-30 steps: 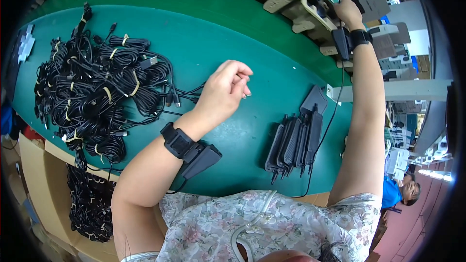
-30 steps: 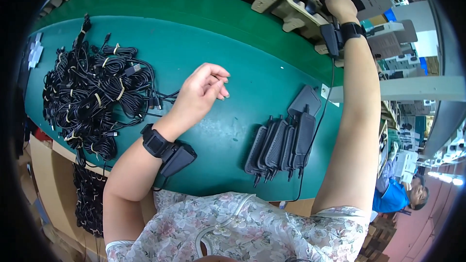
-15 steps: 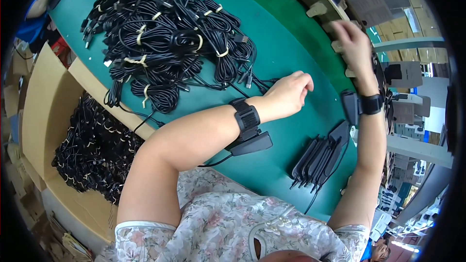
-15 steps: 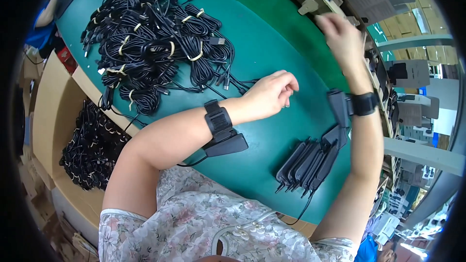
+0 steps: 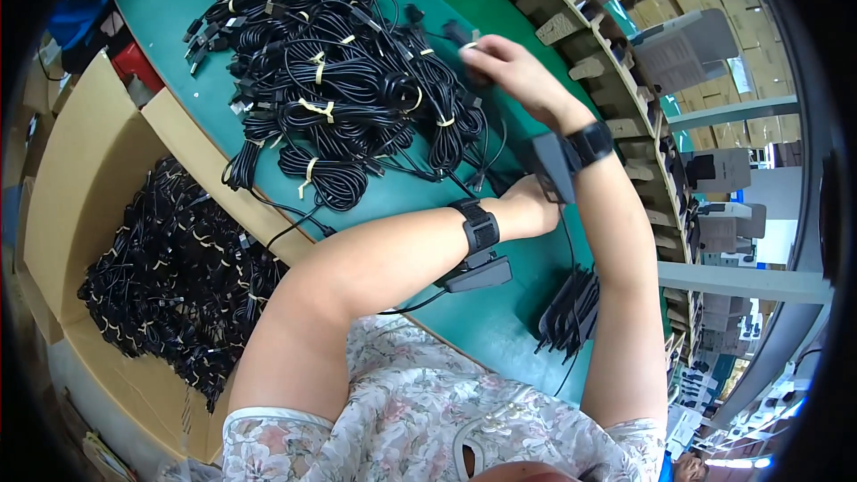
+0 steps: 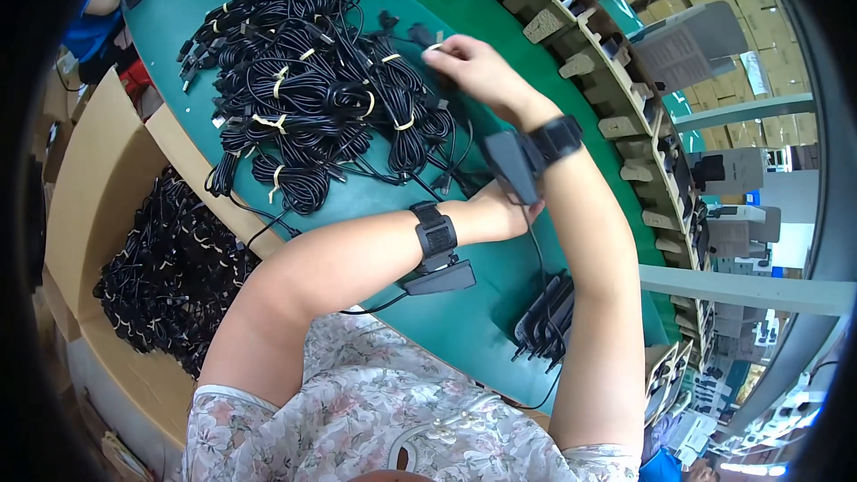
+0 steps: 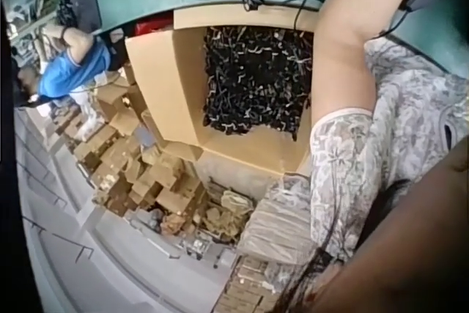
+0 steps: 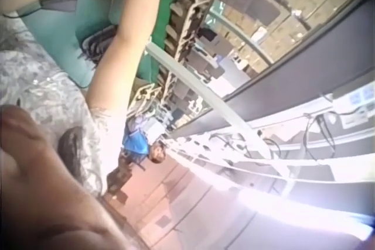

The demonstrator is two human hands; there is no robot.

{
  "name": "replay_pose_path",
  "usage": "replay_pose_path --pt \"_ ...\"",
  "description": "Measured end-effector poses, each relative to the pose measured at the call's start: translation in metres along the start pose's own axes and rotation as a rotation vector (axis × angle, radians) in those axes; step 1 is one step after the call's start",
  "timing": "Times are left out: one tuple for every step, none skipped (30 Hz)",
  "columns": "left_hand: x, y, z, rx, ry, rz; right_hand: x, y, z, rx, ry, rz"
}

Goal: Untangling, sorting, and organizing black electronic cables and plastic components on an assembly workbench.

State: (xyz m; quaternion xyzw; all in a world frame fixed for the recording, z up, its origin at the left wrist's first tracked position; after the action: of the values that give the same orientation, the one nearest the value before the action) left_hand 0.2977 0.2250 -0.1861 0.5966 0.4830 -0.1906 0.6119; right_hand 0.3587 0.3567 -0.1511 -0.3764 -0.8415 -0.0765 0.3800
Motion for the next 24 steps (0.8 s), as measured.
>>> replay_pose_path --pt "0.001 0.003 0.000 -0.006 -0.059 -0.024 -0.005 -0.008 -0.015 -0.086 0.277 0.057" --pt "0.002 0.005 0.001 -0.009 -0.119 -0.048 -0.012 -0.017 -0.032 -0.174 0.555 0.110" --pt "0.003 0.007 0.002 -0.011 -0.179 -0.073 -0.015 -0.028 -0.042 -0.188 0.545 0.114" --pt "-0.008 0.011 -0.002 0.000 -0.193 -0.064 -0.019 -0.041 -0.058 -0.247 0.635 0.130" --pt "-0.004 0.012 -0.001 0.047 -0.448 -0.333 -0.024 -0.053 -0.075 -0.308 0.726 0.144" --pt "-0.004 0.009 0.002 0.102 -0.696 -0.602 -0.034 -0.064 -0.091 -0.330 0.721 0.143" --pt "-0.009 0.011 -0.002 0.122 -0.706 -0.593 -0.044 -0.075 -0.099 -0.230 0.829 0.138" --pt "-0.010 0.014 -0.007 0.093 -0.817 -0.656 -0.052 -0.087 -0.107 -0.129 0.935 0.129" --pt "-0.009 0.016 -0.010 0.065 -0.927 -0.721 -0.051 -0.098 -0.109 -0.026 1.041 0.116" --pt "-0.008 0.017 -0.011 0.039 -1.034 -0.788 -0.053 -0.110 -0.115 -0.049 1.038 0.112" --pt "-0.004 0.016 -0.011 0.047 -1.030 -0.783 -0.056 -0.122 -0.117 -0.143 0.865 0.124" --pt "0.003 0.014 -0.009 0.050 -1.075 -0.787 -0.059 -0.135 -0.118 -0.234 0.691 0.135" --pt "0.008 0.012 -0.007 0.053 -1.120 -0.790 -0.061 -0.147 -0.121 -0.323 0.516 0.146" --pt "0.006 0.014 -0.004 0.065 -1.168 -0.792 -0.063 -0.156 -0.117 -0.339 0.518 0.142" --pt "0.003 0.014 -0.001 0.081 -1.165 -0.785 -0.039 -0.166 -0.121 -0.476 0.054 -0.239" --pt "-0.006 0.010 0.000 0.127 -1.168 -0.794 -0.014 -0.183 -0.108 -0.581 -0.419 -0.611" --pt "-0.016 0.005 0.004 0.183 -1.182 -0.803 -0.010 -0.193 -0.104 -0.596 -0.427 -0.605" --pt "-0.025 0.001 0.007 0.240 -1.194 -0.811 -0.010 -0.199 -0.095 -0.527 -0.514 -0.499" --pt "-0.030 -0.001 0.005 0.256 -1.190 -0.806 -0.011 -0.204 -0.088 -0.457 -0.593 -0.392" --pt "-0.031 -0.001 0.001 0.241 -1.163 -0.803 -0.017 -0.206 -0.086 -0.385 -0.667 -0.282" --pt "-0.032 -0.002 -0.001 0.230 -1.140 -0.801 -0.019 -0.208 -0.092 -0.399 -0.671 -0.272" --pt "-0.032 -0.002 -0.002 0.217 -1.117 -0.799 -0.026 -0.208 -0.101 -0.384 -0.563 -0.191" --pt "-0.033 -0.003 0.000 0.235 -1.116 -0.796 -0.034 -0.208 -0.108 -0.368 -0.453 -0.114" --pt "-0.032 -0.003 0.002 0.250 -1.120 -0.790 -0.041 -0.208 -0.113 -0.351 -0.340 -0.040"
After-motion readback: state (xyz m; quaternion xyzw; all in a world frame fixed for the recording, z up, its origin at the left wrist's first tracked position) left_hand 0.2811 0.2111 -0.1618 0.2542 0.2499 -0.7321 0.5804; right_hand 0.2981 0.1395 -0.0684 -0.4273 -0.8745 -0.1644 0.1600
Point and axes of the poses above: each hand's wrist, its own y-axis towards the middle knuckle, its own z-axis out of the palm, x = y × z, the point moved 8 cm from there along y, towards the middle knuckle, and after that the axes turned 15 degrees about -x, right-handed, at the moved point
